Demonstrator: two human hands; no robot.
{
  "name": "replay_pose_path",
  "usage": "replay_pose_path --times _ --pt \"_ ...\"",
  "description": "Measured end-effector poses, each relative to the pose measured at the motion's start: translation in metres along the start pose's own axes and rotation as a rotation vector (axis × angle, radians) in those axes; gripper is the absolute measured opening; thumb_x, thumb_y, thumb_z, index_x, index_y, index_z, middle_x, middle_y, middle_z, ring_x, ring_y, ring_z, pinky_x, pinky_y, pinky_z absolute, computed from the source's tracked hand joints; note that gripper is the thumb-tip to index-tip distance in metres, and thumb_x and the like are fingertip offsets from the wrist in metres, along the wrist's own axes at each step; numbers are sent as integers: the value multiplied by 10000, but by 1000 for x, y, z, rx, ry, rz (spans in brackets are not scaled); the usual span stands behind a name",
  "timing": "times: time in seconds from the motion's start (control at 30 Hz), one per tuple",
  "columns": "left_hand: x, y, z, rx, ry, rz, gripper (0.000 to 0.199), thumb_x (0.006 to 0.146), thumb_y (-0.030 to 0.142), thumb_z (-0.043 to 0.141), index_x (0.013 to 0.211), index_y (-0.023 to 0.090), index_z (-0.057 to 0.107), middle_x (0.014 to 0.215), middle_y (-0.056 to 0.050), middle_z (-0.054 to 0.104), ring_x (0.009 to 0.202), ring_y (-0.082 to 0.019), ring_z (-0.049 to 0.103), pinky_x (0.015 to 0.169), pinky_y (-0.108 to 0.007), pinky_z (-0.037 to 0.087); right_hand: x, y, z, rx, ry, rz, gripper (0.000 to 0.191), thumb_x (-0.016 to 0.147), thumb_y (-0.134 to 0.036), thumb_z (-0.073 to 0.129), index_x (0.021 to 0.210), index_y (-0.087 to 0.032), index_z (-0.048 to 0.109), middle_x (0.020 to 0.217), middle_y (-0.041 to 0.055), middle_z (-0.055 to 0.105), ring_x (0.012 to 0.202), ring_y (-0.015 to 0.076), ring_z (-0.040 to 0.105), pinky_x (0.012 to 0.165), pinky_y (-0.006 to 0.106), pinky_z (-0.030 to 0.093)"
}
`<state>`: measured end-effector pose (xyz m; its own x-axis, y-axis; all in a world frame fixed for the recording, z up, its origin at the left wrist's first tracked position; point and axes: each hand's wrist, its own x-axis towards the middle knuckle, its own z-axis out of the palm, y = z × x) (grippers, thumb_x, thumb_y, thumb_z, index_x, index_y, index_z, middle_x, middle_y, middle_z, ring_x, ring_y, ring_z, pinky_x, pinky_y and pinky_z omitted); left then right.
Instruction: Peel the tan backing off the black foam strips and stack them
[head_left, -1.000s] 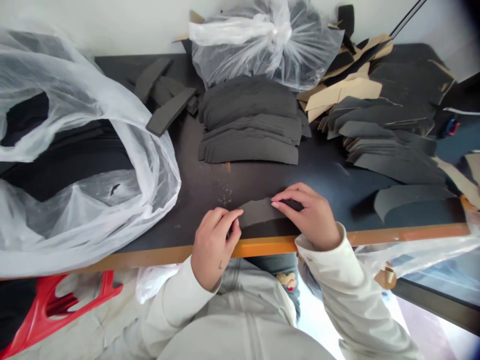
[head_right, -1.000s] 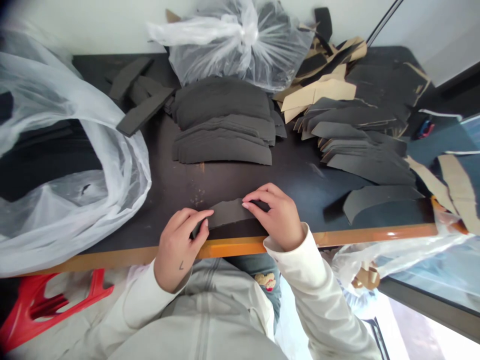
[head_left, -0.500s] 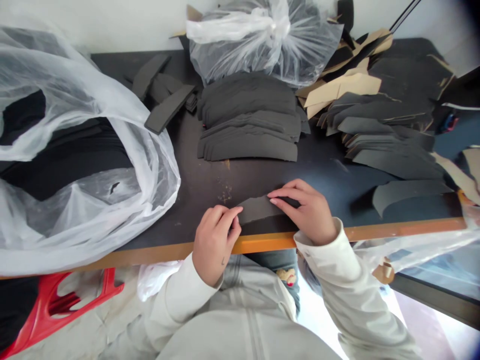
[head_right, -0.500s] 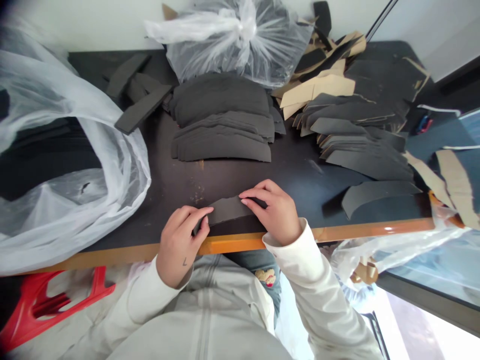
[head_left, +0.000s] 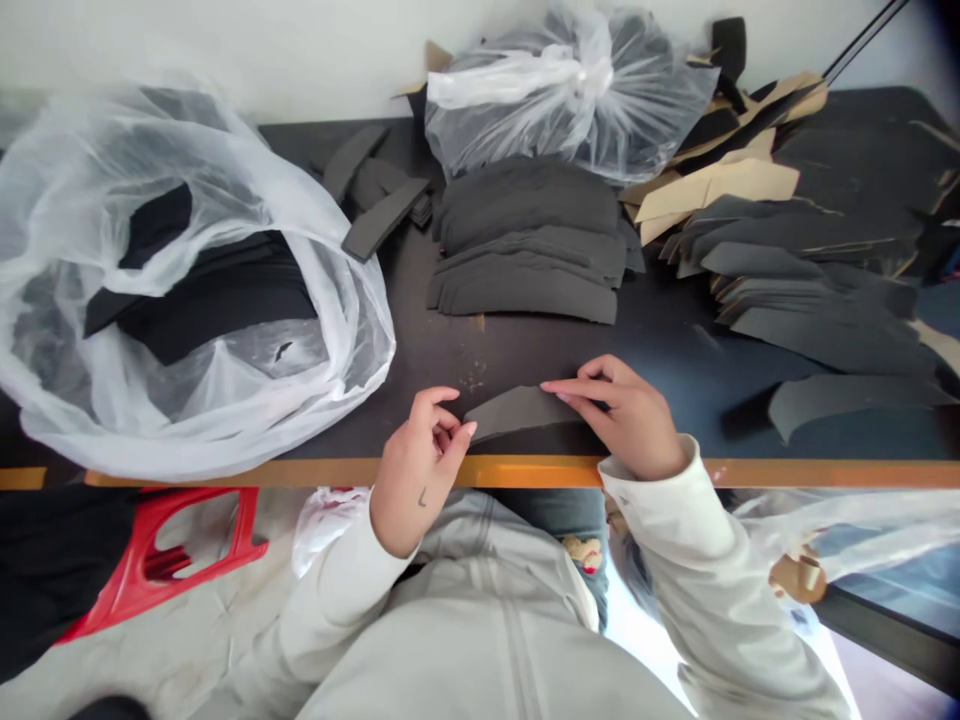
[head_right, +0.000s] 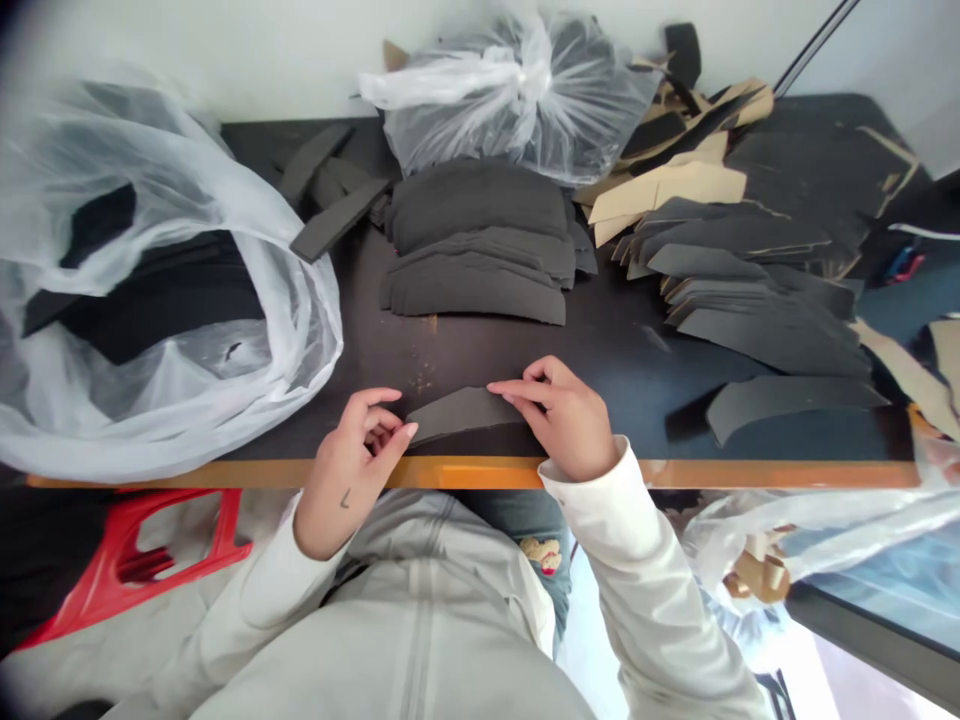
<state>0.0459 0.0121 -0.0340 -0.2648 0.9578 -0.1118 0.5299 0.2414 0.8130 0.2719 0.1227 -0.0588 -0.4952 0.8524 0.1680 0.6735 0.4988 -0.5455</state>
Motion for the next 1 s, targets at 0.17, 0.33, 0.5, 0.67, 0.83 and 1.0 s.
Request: replay_pose_path --times 0.17,0.33,0.5,0.67,0.83,1.0 --pt "-1 -2 -2 -18 -50 -14 249 901 301 568 1115 232 460 756 47 632 635 -120 560 669 -255 455 1 0 0 -27 -7 -8 243 901 -237 576 1014 -364 750 878 12 586 762 139 581 617 270 439" --pt "2 0 -5 64 -95 30 184 897 283 547 1018 224 421 718 48 594 599 -132 544 664 -279 441 2 0 0 -39 -5 -7 244 892 -227 588 1002 -370 753 868 8 586 752 137 580 610 271 439" --pt "4 2 -11 -31 -146 -10 195 899 315 556 971 237 392 737 51 601 617 -125 552 663 -265 447 3 0 0 -46 -15 0 247 885 -213 595 999 -363 756 862 9 583 748 135 581 618 269 436" --pt "5 25 -20 82 -97 79 145 916 293 539 978 234 422 796 28 592 771 -156 589 743 -291 458 3 -5 0 -86 -25 23 262 883 -191 594 1001 -363 752 872 -1 587 758 119 585 623 246 426" --pt "9 45 -24 87 -186 141 167 922 218 504 1038 236 385 792 37 587 723 -141 575 731 -286 442 1 -8 1 -135 8 32 254 886 -198 593 988 -364 755 871 -7 599 740 107 583 598 227 409" --pt "11 41 -22 -13 -283 91 162 921 198 467 1009 236 337 822 40 513 685 -111 557 697 -258 441 1 -6 1 -133 10 24 254 894 -212 584 1001 -371 751 885 -7 604 747 106 589 591 225 402"
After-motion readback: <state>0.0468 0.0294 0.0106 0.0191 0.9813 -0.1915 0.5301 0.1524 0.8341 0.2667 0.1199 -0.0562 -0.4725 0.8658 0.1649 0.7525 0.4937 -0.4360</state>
